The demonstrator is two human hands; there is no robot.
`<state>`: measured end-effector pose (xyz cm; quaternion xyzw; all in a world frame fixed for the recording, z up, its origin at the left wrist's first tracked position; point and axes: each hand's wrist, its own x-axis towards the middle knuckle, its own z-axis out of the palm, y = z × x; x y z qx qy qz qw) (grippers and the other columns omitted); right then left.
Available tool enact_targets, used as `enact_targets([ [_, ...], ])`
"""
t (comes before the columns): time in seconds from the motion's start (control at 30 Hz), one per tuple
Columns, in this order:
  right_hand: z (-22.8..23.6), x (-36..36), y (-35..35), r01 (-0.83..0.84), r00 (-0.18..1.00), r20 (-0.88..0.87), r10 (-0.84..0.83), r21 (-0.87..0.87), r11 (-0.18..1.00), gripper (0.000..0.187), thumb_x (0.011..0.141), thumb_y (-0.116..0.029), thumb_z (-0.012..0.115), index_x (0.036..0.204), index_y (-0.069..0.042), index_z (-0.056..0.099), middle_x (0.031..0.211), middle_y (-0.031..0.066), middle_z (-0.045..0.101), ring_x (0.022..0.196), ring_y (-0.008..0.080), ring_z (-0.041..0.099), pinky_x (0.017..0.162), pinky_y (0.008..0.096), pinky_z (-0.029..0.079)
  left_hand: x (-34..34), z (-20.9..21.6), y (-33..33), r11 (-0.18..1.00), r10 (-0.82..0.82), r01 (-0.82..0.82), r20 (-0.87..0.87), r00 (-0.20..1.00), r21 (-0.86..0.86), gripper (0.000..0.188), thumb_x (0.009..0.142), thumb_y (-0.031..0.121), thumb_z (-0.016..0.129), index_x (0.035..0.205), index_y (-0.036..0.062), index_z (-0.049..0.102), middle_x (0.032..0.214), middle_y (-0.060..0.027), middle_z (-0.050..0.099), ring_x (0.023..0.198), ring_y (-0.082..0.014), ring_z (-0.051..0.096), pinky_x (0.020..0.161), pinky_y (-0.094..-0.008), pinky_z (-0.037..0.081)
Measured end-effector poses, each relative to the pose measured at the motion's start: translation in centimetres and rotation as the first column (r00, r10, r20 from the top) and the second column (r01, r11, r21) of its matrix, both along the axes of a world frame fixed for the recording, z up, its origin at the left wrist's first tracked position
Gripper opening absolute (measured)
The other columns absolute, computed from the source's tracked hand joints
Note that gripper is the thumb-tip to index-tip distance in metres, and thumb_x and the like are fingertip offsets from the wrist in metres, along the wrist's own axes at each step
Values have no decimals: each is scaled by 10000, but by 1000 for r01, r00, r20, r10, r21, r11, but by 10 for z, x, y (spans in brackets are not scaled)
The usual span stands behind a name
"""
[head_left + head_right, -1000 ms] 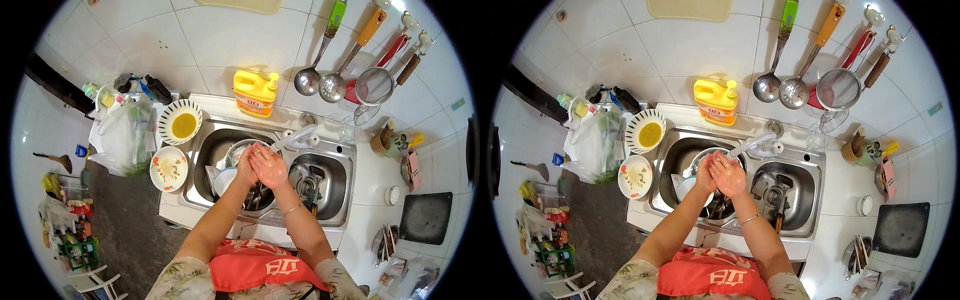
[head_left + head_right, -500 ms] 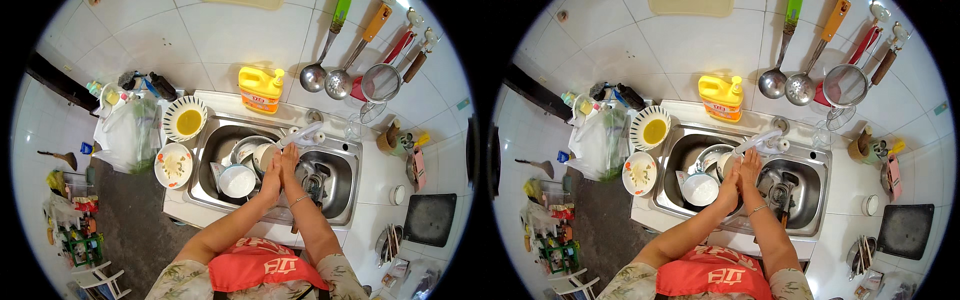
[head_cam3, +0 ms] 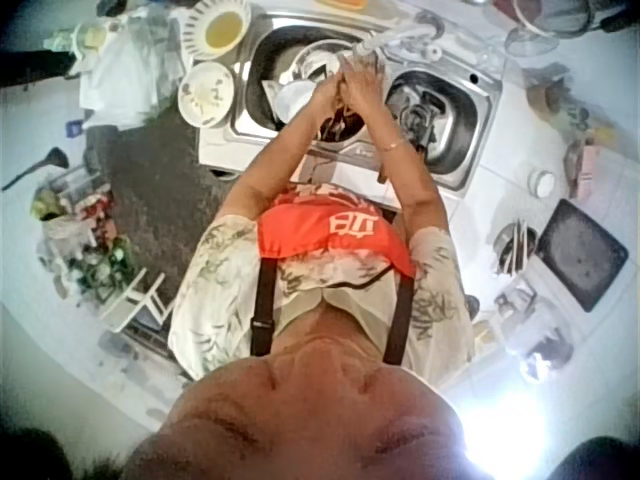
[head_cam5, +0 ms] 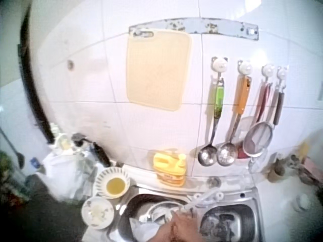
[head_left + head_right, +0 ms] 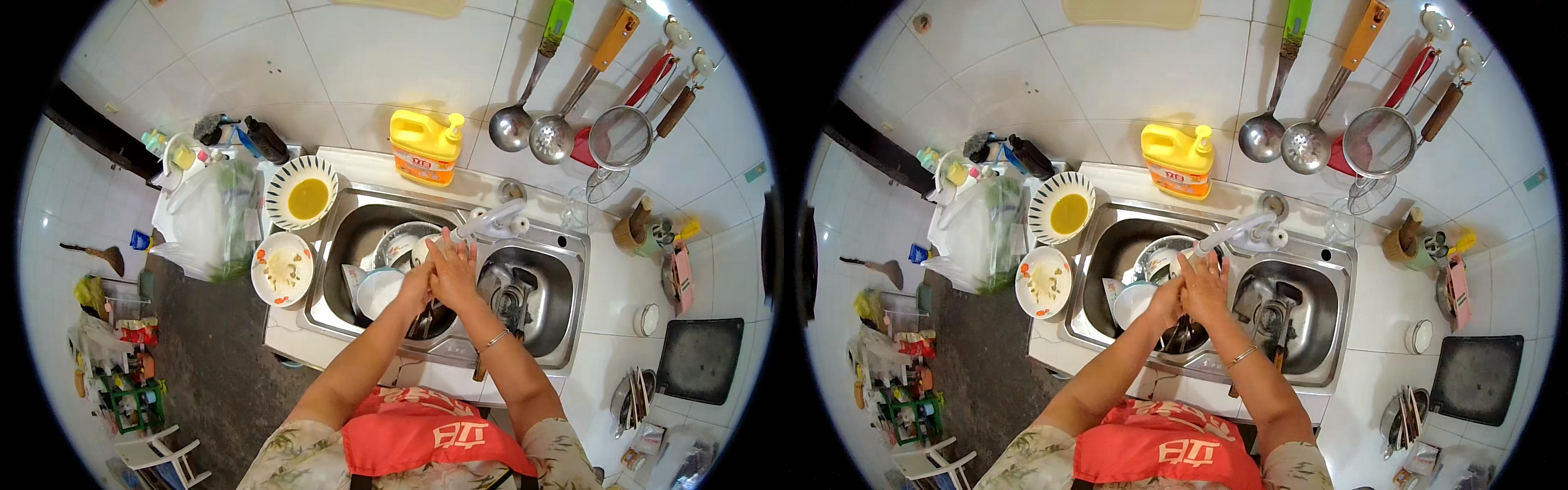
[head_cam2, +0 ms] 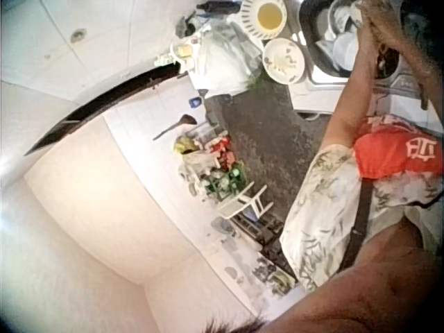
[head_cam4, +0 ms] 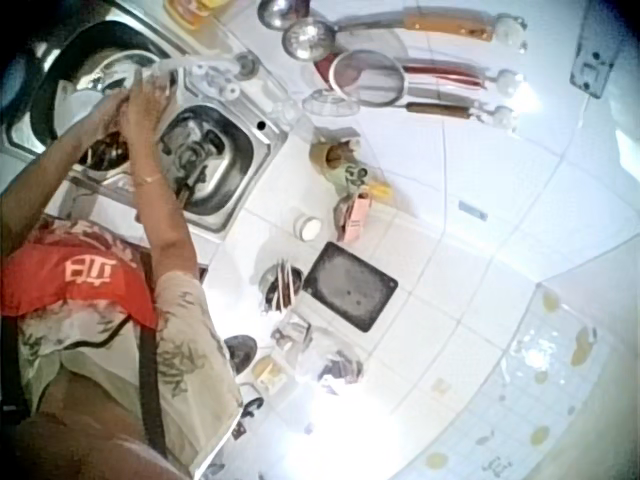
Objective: The person kneads a large mass of dough in a white bowl using both hands, repeatedly folding and pressing it. They then move to the sink and wash several bowls and plates under running water, rinsing them before placing them aside.
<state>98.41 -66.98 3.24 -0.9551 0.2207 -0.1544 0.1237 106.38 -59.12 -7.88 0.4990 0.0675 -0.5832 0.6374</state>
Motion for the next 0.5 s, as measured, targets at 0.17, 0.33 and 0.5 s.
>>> enact_targets([
  [0.17,-67,-8,-47,-17,927,222,-303,831,556,354,866,-168,510,1194,-35,511,1223,152,514,1155,267,463,968,362,349,24,63,15,912,20,-178,-392,920,-369,642,914,538,220,1329,83,401,1360,-140,399,1231,-239,388,969,-422,345],
  [0.33,-69,9,-34,-53,983,105,-151,949,312,416,933,-353,409,1108,-14,575,1113,86,604,988,233,568,881,325,412,50,22,29,990,-61,115,477,877,-84,465,901,368,447,1234,49,497,1242,-146,512,1113,-266,502,936,-383,395],
  [0.5,-67,16,-20,-97,937,47,-347,987,-128,407,935,-368,424,1005,-17,618,929,94,654,850,192,624,785,297,484,73,47,84,640,-768,-160,632,-103,751,292,776,179,575,1029,32,585,1005,-205,608,982,-342,571,817,-427,467],
])
